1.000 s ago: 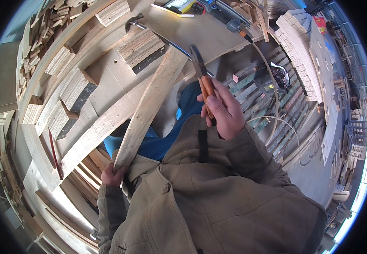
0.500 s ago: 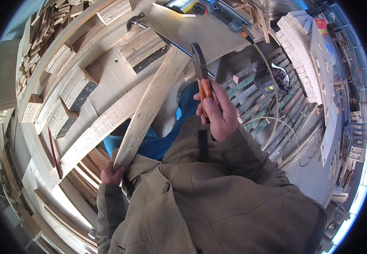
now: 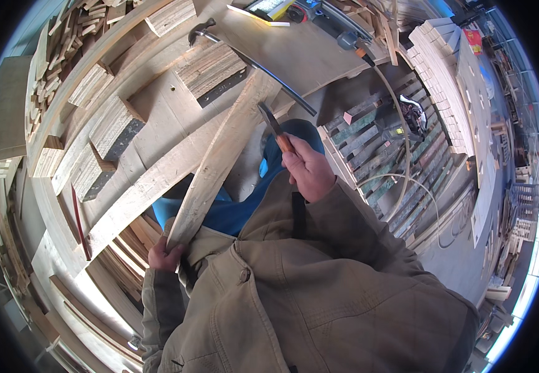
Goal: The person uses a hammer and chisel to mark and shape a thin wooden strip on a workbench. They repeatedly strike the chisel to remove material along the edge of the strip, then inspect the shaped edge. The workbench is cluttered with stacks of wood pieces and tools.
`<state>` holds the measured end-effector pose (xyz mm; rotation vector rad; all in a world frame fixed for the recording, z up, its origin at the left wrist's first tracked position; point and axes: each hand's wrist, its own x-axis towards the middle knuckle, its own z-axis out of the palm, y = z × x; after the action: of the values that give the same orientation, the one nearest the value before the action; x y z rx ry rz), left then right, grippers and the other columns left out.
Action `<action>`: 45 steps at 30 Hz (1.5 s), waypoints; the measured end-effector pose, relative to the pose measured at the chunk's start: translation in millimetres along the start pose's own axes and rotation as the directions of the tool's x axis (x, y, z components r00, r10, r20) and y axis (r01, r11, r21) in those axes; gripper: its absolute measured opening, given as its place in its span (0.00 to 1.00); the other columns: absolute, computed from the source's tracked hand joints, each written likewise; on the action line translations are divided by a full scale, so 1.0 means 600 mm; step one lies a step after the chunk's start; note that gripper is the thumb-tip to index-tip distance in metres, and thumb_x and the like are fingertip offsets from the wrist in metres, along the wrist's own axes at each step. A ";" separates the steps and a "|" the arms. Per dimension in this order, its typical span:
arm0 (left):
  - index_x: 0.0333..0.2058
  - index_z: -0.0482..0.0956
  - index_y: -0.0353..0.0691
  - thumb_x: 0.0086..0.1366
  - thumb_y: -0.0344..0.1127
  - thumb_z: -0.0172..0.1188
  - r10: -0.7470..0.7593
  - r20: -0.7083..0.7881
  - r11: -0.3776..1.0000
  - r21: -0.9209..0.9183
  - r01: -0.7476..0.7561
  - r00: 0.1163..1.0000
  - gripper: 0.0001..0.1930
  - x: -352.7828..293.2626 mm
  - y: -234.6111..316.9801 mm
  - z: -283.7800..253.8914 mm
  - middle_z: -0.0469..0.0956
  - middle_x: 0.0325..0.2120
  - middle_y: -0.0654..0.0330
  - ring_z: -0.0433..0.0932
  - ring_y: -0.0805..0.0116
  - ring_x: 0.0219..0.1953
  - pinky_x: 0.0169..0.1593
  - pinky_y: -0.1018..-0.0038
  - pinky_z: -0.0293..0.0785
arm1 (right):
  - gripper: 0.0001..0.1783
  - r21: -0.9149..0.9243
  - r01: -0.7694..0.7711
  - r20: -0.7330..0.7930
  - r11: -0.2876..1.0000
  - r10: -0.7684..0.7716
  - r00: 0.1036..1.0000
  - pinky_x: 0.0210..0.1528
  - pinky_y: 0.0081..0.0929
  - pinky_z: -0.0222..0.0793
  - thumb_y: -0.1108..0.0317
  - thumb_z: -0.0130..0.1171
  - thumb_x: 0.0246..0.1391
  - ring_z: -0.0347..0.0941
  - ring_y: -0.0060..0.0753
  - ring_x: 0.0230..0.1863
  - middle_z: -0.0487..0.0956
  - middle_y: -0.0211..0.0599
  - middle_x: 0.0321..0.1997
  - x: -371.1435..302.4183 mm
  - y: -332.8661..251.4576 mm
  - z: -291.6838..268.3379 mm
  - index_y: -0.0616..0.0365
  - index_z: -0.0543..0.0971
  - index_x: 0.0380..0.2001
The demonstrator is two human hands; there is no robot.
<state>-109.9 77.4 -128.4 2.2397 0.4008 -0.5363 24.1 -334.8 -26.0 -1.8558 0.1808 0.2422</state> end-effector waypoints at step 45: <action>0.46 0.83 0.35 0.55 0.44 0.70 -0.008 0.058 0.998 -0.056 0.012 0.998 0.23 0.014 -0.007 -0.006 0.85 0.31 0.48 0.85 0.59 0.36 0.42 0.62 0.79 | 0.23 0.168 0.268 -0.155 0.949 -0.243 0.958 0.25 0.12 0.62 0.60 0.48 0.74 0.69 0.13 0.28 0.79 0.32 0.39 -0.009 0.025 -0.012 0.60 0.72 0.65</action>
<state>-103.7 84.0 -133.2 2.1646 0.3930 -0.5861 15.9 -346.3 -36.3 -1.6867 0.0496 -0.0773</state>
